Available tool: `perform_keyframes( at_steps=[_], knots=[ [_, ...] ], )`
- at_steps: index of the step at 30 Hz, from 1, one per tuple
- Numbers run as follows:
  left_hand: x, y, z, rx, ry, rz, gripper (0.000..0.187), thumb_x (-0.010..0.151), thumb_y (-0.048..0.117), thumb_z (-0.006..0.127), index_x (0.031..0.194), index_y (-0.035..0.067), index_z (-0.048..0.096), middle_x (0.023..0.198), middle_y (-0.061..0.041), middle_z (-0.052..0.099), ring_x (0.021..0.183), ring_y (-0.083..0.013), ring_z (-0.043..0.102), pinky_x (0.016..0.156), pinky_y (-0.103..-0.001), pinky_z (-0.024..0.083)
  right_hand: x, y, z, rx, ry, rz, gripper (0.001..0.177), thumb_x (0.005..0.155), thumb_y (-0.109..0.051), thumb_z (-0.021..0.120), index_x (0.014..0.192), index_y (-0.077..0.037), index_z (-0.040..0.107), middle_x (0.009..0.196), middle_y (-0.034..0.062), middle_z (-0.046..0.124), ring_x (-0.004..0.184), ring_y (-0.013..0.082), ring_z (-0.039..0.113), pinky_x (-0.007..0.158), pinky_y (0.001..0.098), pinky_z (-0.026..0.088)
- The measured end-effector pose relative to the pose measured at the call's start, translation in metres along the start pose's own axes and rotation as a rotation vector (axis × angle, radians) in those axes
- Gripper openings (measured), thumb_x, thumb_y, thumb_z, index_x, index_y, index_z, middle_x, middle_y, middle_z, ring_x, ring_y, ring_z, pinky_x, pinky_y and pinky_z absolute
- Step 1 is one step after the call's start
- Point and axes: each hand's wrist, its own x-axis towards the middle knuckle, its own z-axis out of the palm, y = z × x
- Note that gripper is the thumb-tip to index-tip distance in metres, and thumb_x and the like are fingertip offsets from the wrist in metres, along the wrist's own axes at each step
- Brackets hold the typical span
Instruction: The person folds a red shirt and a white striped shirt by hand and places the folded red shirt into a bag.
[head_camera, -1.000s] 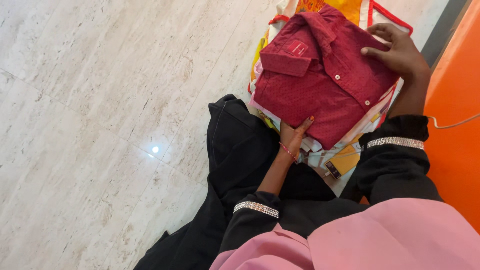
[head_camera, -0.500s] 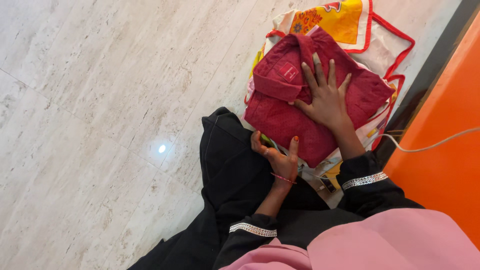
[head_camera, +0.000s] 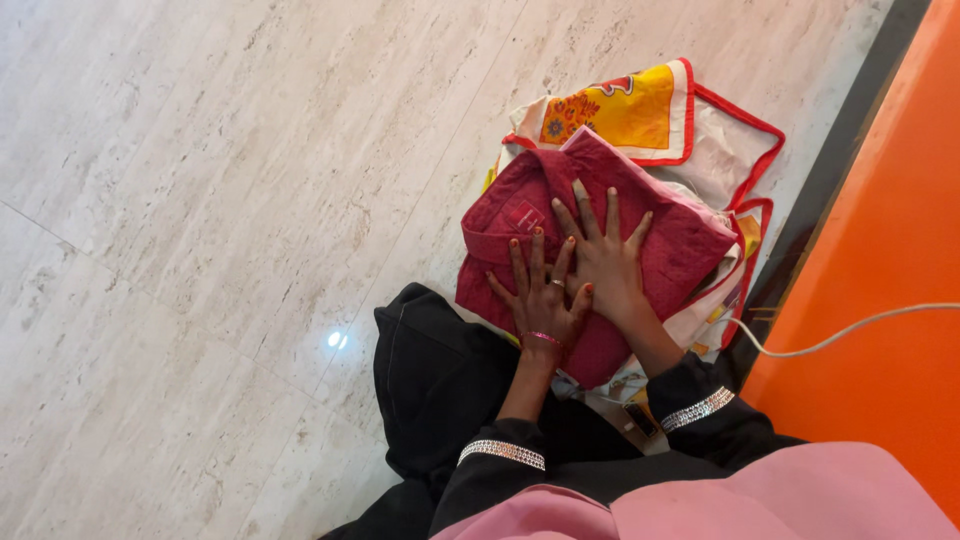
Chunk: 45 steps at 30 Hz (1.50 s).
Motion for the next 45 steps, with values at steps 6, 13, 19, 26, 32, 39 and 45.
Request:
perform_keyframes(
  at_steps=[6, 13, 19, 26, 32, 39, 45],
  knots=[
    [0.008, 0.016, -0.02, -0.142, 0.032, 0.013, 0.062, 0.088, 0.052, 0.066, 0.144, 0.027, 0.059, 0.163, -0.006, 0.036, 0.155, -0.0372, 0.025, 0.116, -0.073, 0.005, -0.004, 0.017, 0.005, 0.049, -0.018, -0.007, 0.089, 0.09, -0.049, 0.065, 0.168, -0.031, 0.028, 0.178, 0.0035, 0.012, 0.16, 0.0441, 0.011, 0.108, 0.0874, 0.014],
    [0.005, -0.084, -0.046, -0.812, 0.523, -0.382, 0.034, 0.111, 0.028, 0.063, 0.136, 0.006, 0.065, 0.143, -0.014, 0.065, 0.138, -0.028, 0.061, 0.126, -0.043, 0.044, -0.006, 0.04, -0.009, 0.323, -0.135, 0.01, 0.113, 0.077, -0.072, 0.07, 0.168, -0.03, 0.015, 0.177, 0.0028, 0.005, 0.161, 0.0428, 0.005, 0.111, 0.0859, 0.007],
    [0.008, -0.09, 0.008, -1.066, -0.032, -0.347, 0.065, 0.109, 0.041, 0.046, 0.16, 0.003, 0.035, 0.167, -0.018, 0.034, 0.154, -0.0318, 0.033, 0.126, -0.044, 0.025, -0.008, 0.034, -0.02, 0.292, -0.131, 0.003, 0.11, 0.078, -0.062, 0.072, 0.167, -0.029, 0.016, 0.177, 0.0046, 0.004, 0.161, 0.0424, 0.005, 0.112, 0.0855, 0.005],
    [0.014, -0.038, -0.039, -0.51, 0.002, -0.125, 0.052, 0.1, 0.03, 0.063, 0.146, 0.006, 0.059, 0.143, -0.027, 0.049, 0.134, -0.044, 0.045, 0.112, -0.054, 0.035, 0.007, 0.02, -0.107, 0.279, -0.096, -0.162, 0.088, 0.074, -0.031, 0.069, 0.158, -0.029, 0.043, 0.176, 0.0067, 0.014, 0.162, 0.0425, 0.004, 0.119, 0.0776, -0.003],
    [0.013, -0.064, -0.029, -0.565, -0.098, -0.148, 0.039, 0.1, 0.031, 0.062, 0.131, 0.008, 0.067, 0.134, -0.018, 0.065, 0.128, -0.0346, 0.057, 0.11, -0.05, 0.041, 0.079, -0.009, -0.056, 0.49, -0.187, -0.479, 0.065, 0.078, -0.025, 0.06, 0.143, -0.02, 0.061, 0.158, 0.0092, 0.048, 0.157, 0.0342, 0.026, 0.127, 0.0627, 0.005],
    [0.022, -0.181, 0.09, -1.46, 0.158, -0.645, 0.032, 0.106, 0.019, 0.053, 0.128, 0.0, 0.067, 0.103, -0.012, 0.072, 0.085, -0.0256, 0.071, 0.078, -0.043, 0.057, 0.07, 0.008, -0.021, 0.503, -0.226, -0.424, 0.048, 0.078, -0.025, 0.053, 0.122, -0.011, 0.068, 0.145, 0.0025, 0.065, 0.151, 0.0256, 0.045, 0.133, 0.0599, 0.013],
    [0.014, -0.153, 0.168, -0.513, -0.098, -0.269, 0.04, 0.101, 0.015, 0.057, 0.14, 0.013, 0.064, 0.101, -0.018, 0.068, 0.098, -0.0357, 0.067, 0.09, -0.043, 0.053, 0.058, 0.003, -0.048, 0.622, -0.056, -0.43, 0.057, 0.076, -0.023, 0.052, 0.129, -0.009, 0.068, 0.15, 0.0111, 0.059, 0.151, 0.0324, 0.045, 0.13, 0.0619, 0.012]
  ],
)
